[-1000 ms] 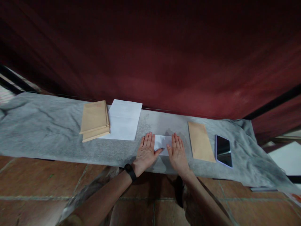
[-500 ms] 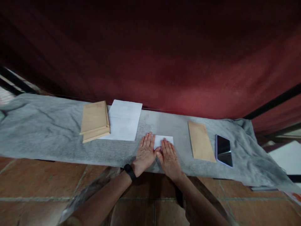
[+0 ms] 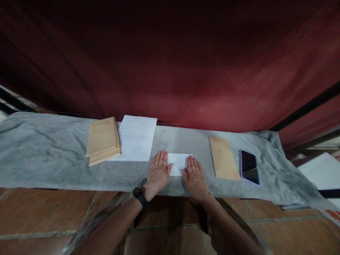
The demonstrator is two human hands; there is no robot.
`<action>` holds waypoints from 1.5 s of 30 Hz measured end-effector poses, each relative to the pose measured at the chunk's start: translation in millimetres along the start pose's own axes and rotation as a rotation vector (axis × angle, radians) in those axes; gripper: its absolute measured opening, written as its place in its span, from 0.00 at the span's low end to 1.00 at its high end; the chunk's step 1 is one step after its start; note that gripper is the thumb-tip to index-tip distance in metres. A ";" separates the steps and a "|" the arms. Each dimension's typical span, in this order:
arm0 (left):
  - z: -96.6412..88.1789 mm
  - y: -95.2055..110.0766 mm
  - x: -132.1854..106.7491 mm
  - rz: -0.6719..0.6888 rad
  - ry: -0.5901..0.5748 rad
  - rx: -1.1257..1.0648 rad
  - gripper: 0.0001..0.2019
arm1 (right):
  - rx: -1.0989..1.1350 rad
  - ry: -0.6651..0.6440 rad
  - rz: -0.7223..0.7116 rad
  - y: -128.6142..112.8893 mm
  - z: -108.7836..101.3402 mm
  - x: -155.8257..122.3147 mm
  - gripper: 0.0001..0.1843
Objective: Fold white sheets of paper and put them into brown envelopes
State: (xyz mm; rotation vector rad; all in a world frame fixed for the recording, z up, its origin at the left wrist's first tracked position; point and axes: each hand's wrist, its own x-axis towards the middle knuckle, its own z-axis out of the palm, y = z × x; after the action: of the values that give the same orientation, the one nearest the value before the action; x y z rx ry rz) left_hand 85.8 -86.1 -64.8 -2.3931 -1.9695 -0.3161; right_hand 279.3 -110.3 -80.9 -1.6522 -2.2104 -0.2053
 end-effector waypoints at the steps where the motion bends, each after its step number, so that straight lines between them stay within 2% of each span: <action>1: 0.0 -0.6 0.2 -0.001 0.004 0.002 0.30 | -0.002 -0.007 0.007 0.8 -0.5 0.2 0.33; 11: 1.1 -10.4 1.7 0.020 0.046 0.002 0.28 | -0.016 -0.027 0.079 11.7 -1.2 -2.9 0.33; 16: -5.9 -12.2 5.3 0.001 0.076 -0.011 0.28 | -0.023 -0.028 0.088 14.1 0.6 -4.0 0.32; 20: -14.4 0.8 4.8 0.080 0.119 -0.070 0.28 | -0.015 0.002 0.075 14.0 1.6 -4.0 0.33; 25: -11.1 23.2 -5.0 0.254 0.038 -0.125 0.28 | -0.031 0.014 0.063 14.7 2.5 -5.4 0.34; 31: -4.7 27.6 -7.2 0.219 0.010 -0.083 0.28 | -0.020 0.030 0.058 17.3 1.1 -5.5 0.34; 35: -5.0 28.3 -6.1 0.227 -0.005 -0.058 0.27 | 0.021 0.033 0.074 9.9 -6.3 3.6 0.33; 38: -3.5 29.0 -5.5 0.225 -0.016 -0.049 0.27 | 0.090 -0.011 0.029 -2.9 -10.2 12.4 0.31; 41: -0.7 28.7 -4.7 0.252 -0.030 -0.044 0.27 | 0.153 -0.068 -0.025 -15.9 -7.4 18.5 0.30; 45: 0.7 28.1 -3.4 0.286 -0.040 -0.034 0.28 | 0.168 -0.110 -0.017 -24.7 0.6 22.2 0.30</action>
State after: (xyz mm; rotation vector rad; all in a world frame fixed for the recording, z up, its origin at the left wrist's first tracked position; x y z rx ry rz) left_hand 112.7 -94.9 -63.0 -2.6742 -1.6149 -0.2944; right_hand 250.4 -97.8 -70.4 -1.5887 -2.2542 0.0671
